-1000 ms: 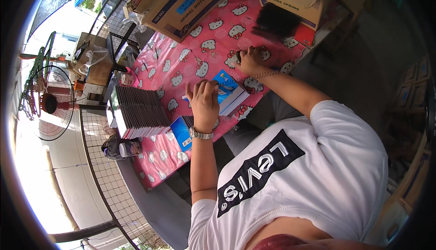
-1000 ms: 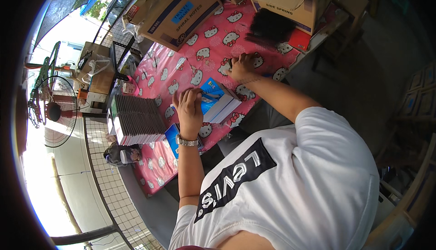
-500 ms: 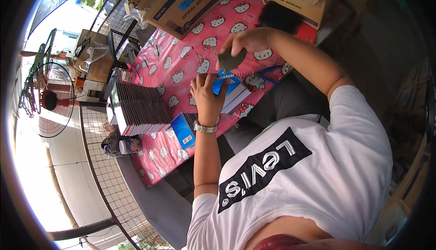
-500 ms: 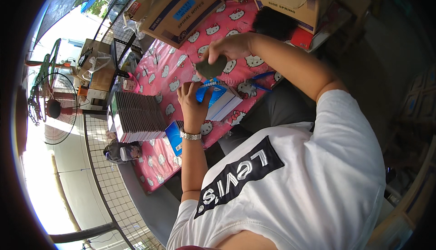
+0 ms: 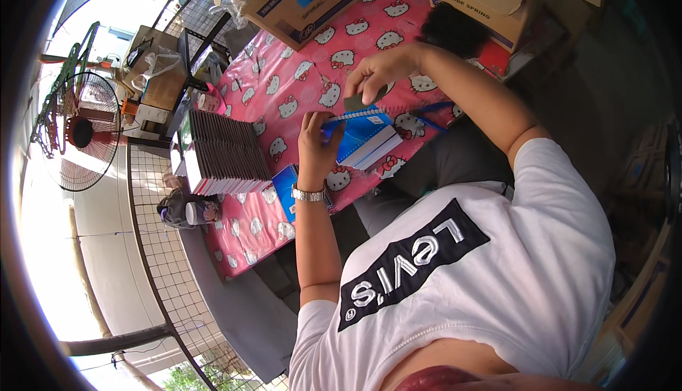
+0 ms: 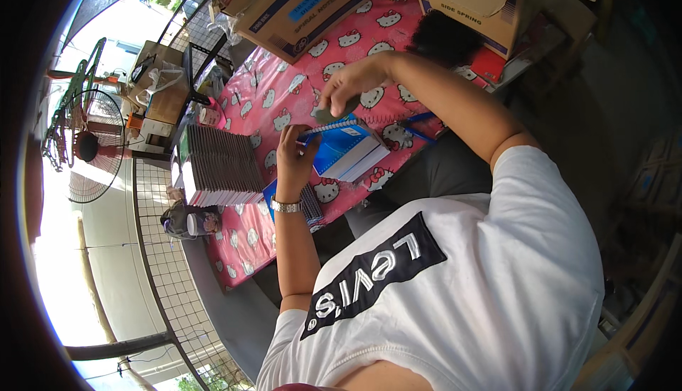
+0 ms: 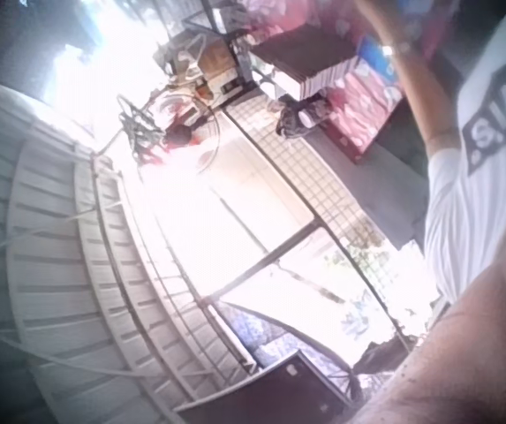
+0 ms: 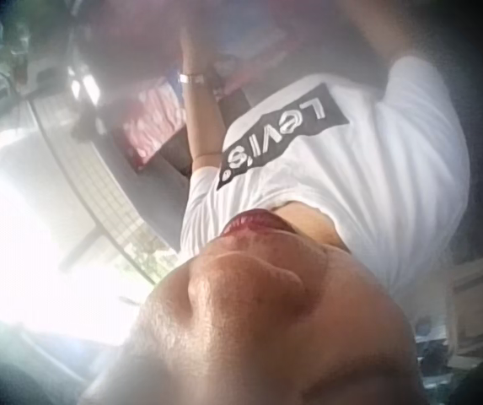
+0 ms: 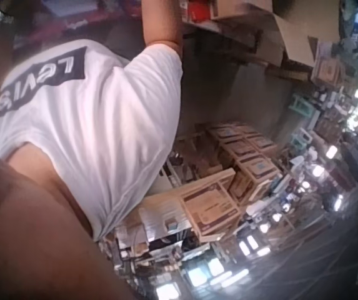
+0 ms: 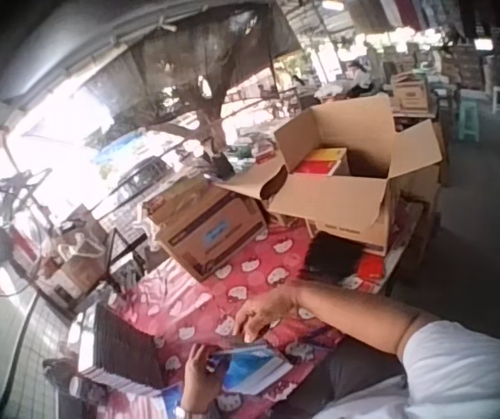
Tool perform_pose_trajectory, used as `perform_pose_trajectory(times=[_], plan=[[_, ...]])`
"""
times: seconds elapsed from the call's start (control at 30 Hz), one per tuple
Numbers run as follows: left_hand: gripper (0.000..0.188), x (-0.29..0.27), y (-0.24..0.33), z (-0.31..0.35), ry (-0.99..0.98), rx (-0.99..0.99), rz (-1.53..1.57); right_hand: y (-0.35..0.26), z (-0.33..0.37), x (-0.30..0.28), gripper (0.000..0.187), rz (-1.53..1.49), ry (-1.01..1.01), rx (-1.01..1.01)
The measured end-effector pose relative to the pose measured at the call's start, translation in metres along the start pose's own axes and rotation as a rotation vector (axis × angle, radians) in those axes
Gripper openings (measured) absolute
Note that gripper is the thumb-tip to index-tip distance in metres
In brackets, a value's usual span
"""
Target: The person assembles spiral notebooks by threading a metal coil binder through the pre-punched holes in a notebook cover and several pages by hand.
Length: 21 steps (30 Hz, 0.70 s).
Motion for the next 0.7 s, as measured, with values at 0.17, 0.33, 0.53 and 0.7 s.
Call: perform_pose_trajectory(times=[0.17,0.33,0.53,0.7], plan=[[0.027,0.0,-0.007,-0.004,-0.012,0.021,0.079,-0.002,-0.009,0.005,0.045,-0.192,0.009,-0.082],[0.027,-0.002,-0.008,-0.006,-0.011,0.014,0.063,0.028,-0.014,-0.034,0.04,0.868,0.132,0.165],[0.021,0.001,-0.012,-0.017,-0.011,-0.049,0.097,0.153,0.072,-0.1,0.061,1.321,0.431,0.518],[0.018,0.001,-0.042,0.003,0.051,-0.236,0.373,0.151,0.116,-0.008,0.068,1.522,0.748,0.05]])
Point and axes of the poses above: each hand's wrist, its own z-axis away from the middle knuckle, its own x-axis out of the palm, y = z × x, the point moved 6 cm from there along -z, towards the middle knuckle, and after that the axes turned 13 degrees about -x, right-handed, at the moved point
